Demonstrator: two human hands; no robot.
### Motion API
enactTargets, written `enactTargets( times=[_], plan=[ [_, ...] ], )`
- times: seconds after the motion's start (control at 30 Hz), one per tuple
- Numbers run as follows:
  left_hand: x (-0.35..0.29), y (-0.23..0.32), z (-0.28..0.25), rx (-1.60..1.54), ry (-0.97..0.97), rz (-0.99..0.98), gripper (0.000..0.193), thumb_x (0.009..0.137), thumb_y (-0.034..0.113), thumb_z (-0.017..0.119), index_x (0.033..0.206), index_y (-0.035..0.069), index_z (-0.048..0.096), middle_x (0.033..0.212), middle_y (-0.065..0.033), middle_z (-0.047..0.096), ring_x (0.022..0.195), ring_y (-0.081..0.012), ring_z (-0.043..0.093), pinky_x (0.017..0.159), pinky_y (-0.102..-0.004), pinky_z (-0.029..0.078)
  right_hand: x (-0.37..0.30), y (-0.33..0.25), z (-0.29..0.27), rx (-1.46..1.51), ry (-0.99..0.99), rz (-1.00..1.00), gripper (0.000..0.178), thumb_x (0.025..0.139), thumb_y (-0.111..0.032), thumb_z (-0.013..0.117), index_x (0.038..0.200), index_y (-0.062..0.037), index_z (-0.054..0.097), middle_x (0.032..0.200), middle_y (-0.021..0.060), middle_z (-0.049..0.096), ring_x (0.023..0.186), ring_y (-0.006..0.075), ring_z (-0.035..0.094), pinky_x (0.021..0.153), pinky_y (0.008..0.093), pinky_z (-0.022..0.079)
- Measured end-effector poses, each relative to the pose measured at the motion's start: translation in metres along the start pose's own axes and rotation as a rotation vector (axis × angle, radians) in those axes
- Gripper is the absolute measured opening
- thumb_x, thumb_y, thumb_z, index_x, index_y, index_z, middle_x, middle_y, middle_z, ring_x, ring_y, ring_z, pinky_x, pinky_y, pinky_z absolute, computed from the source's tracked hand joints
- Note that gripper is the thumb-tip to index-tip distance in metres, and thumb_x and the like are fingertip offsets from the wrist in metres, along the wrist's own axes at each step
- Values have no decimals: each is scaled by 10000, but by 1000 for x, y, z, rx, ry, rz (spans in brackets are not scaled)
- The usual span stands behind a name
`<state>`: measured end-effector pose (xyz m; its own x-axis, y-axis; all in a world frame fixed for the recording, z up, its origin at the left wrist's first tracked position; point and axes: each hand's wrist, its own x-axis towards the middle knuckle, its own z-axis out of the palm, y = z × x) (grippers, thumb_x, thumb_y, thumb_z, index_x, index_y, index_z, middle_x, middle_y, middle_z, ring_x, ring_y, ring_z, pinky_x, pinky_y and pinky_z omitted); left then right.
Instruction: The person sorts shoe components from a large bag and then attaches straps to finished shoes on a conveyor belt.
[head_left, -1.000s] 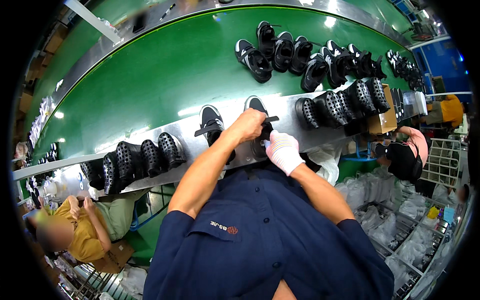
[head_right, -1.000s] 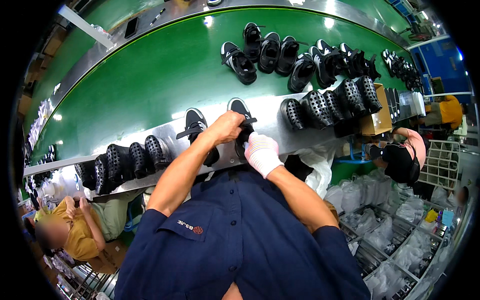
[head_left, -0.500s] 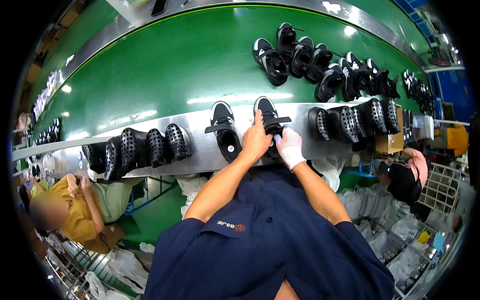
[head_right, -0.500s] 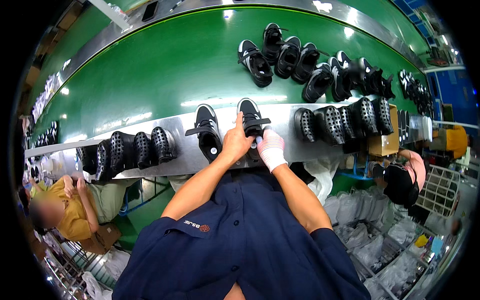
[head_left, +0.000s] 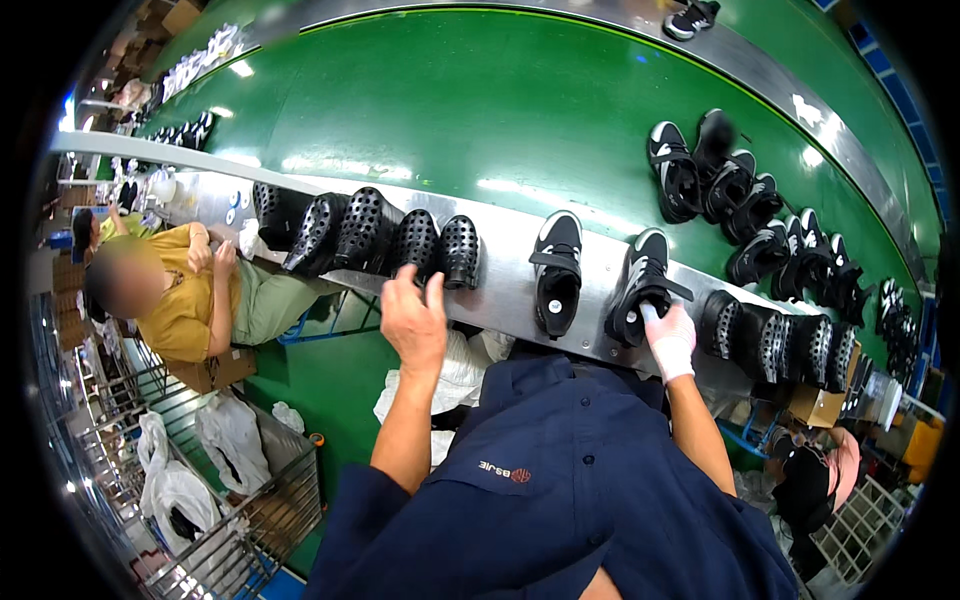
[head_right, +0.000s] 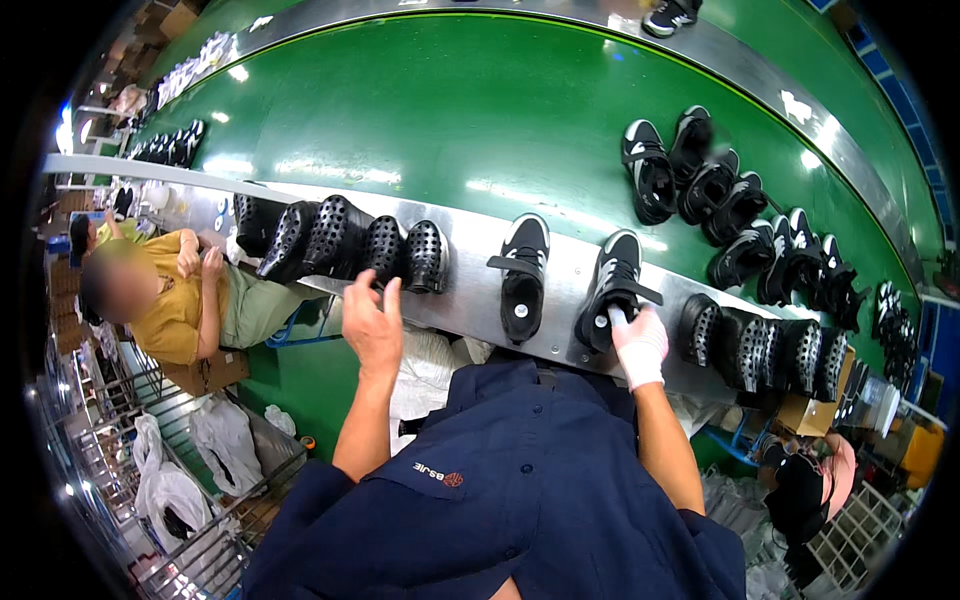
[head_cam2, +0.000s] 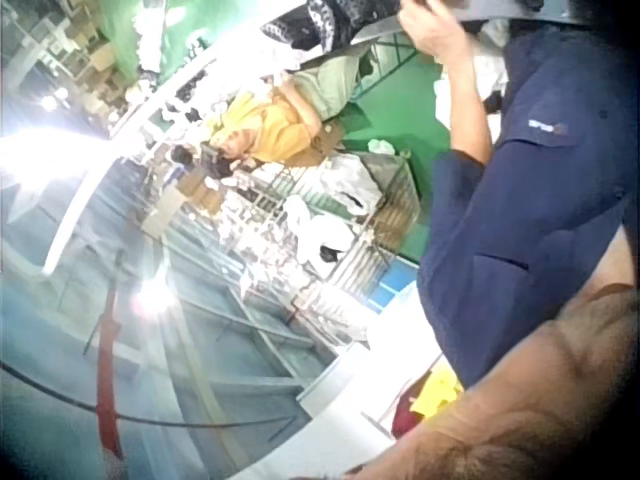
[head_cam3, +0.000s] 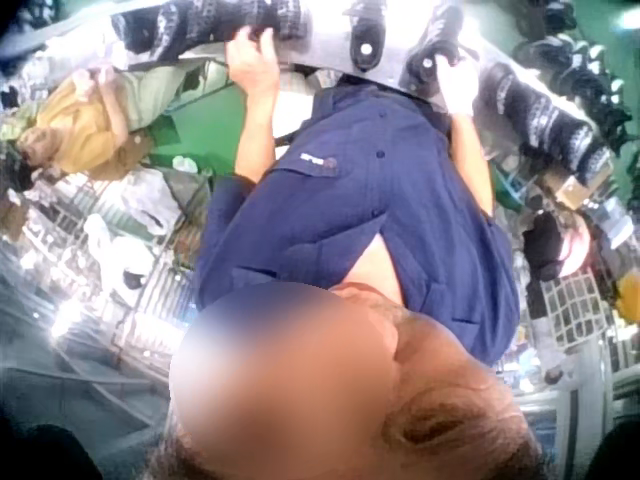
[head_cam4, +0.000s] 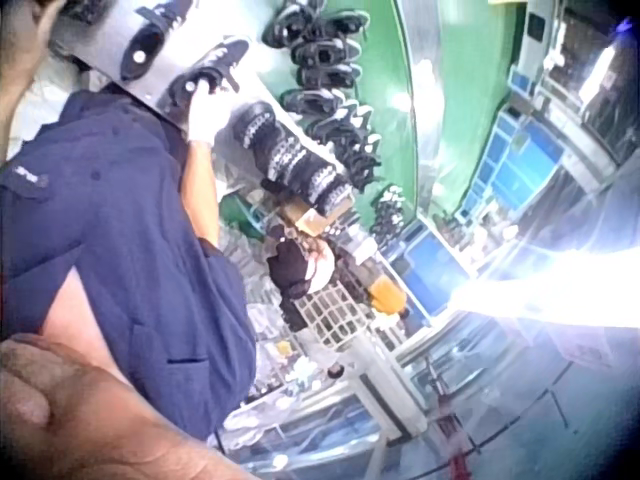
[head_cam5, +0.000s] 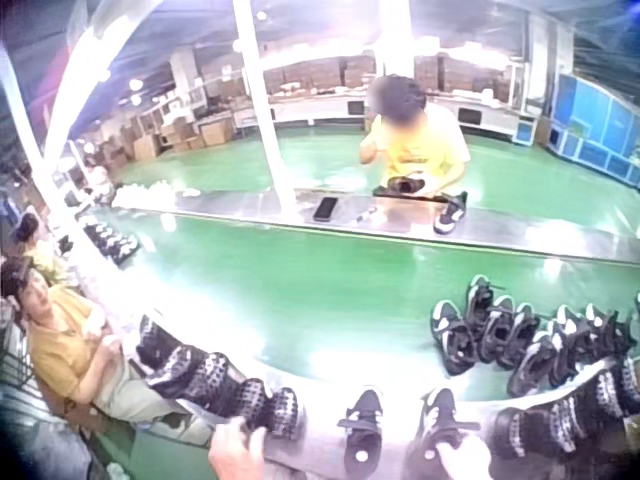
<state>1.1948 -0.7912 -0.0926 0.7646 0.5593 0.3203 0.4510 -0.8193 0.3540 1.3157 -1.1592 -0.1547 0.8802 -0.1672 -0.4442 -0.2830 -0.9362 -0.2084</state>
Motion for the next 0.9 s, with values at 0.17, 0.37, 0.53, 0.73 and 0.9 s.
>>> enactTargets(
  times=[0.17, 0.37, 0.53, 0.73, 0.9],
  plan=[
    [6, -40, 15, 112, -38, -69, 422, 896, 301, 808, 1160, 0, 675, 985, -161, 617, 969, -372, 648, 796, -442, 549, -56, -5, -55, -2, 111, -101, 516, 936, -471, 723, 1176, -16, 688, 1005, 238, 753, 964, 410, 730, 863, 465, 564],
    [8, 51, -49, -169, 59, 206, 381, 806, 143, 886, 1109, -9, 709, 763, -52, 514, 668, -219, 524, 575, -393, 446, -98, -79, -74, 612, -263, -372, 445, 964, -329, 749, 1245, 1, 650, 1095, 181, 763, 990, 200, 735, 839, 356, 577],
    [-19, 103, -32, -616, -266, 443, 472, 787, 252, 880, 1124, -10, 677, 902, -135, 605, 815, -316, 611, 704, -408, 519, -112, -118, -50, 1566, -923, 10, 386, 1011, -333, 704, 1272, -62, 617, 1127, 25, 658, 962, 115, 643, 770, 303, 559],
    [-4, 107, 20, -959, -831, -27, 213, 925, 128, 759, 1086, -10, 745, 996, -61, 707, 866, -102, 634, 758, -259, 501, -112, -86, -58, 871, -990, -212, 593, 929, -467, 712, 1295, -13, 600, 883, 74, 675, 687, 146, 629, 600, 295, 501],
    [-37, 105, 56, -1011, -720, -527, 127, 935, 97, 723, 976, -18, 755, 799, -2, 699, 712, -71, 588, 648, -265, 487, -138, -90, -70, -10, -304, -575, 628, 884, -532, 772, 1169, 4, 613, 869, 233, 718, 820, 412, 725, 738, 480, 574]
  ],
)
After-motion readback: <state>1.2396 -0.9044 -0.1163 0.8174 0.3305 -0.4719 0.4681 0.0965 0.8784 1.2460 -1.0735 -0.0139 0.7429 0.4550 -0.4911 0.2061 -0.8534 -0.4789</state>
